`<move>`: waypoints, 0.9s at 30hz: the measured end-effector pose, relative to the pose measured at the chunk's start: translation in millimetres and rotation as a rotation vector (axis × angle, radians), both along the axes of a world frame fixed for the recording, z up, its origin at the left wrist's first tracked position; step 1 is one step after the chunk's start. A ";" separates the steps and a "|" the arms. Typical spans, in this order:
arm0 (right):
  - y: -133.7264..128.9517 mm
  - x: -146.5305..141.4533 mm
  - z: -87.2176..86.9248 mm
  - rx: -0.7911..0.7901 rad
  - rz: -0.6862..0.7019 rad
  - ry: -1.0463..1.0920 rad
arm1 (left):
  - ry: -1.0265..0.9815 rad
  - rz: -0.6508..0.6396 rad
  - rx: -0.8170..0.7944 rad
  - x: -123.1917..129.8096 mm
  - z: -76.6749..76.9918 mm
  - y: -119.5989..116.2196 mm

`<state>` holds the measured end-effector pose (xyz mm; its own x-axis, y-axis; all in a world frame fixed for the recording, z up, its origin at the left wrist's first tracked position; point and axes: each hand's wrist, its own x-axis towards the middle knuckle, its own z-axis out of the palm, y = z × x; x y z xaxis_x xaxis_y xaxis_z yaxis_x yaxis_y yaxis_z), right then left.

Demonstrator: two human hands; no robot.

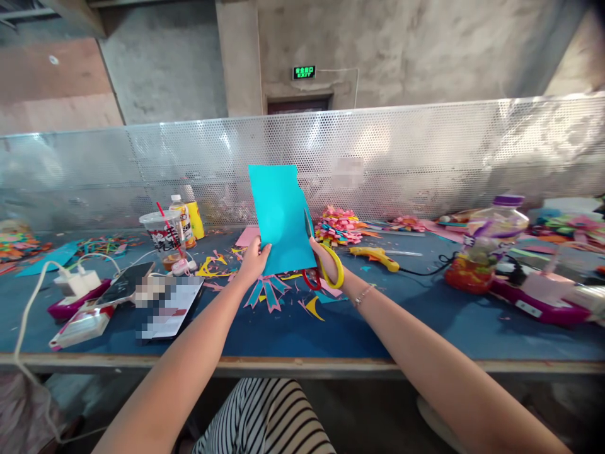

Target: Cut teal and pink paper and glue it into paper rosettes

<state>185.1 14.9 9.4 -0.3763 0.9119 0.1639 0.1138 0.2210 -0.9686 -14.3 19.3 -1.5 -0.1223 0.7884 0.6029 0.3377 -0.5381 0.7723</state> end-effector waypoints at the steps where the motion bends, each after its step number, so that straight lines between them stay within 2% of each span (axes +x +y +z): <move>1: 0.8 0.0 -0.6 -0.023 0.032 0.046 | -0.003 -0.003 -0.003 0.3 0.0 0.0; 4: 3.2 0.0 -4.0 -0.035 0.046 0.144 | 0.014 -0.008 0.012 -0.5 -0.2 1.1; 12: -0.5 -1.3 -4.6 -0.054 -0.122 0.030 | 0.052 -0.022 0.049 -2.2 -0.8 1.6; 17: -2.7 -1.8 0.8 -0.074 -0.081 0.073 | 0.034 -0.010 0.035 -0.4 0.4 -1.0; 24: 8.7 2.3 0.4 -0.020 0.036 0.157 | 0.093 -0.036 -0.009 3.9 1.9 -7.6; 27: 13.1 2.8 -2.2 0.019 -0.014 0.117 | 0.125 -0.045 0.006 4.1 1.8 -8.2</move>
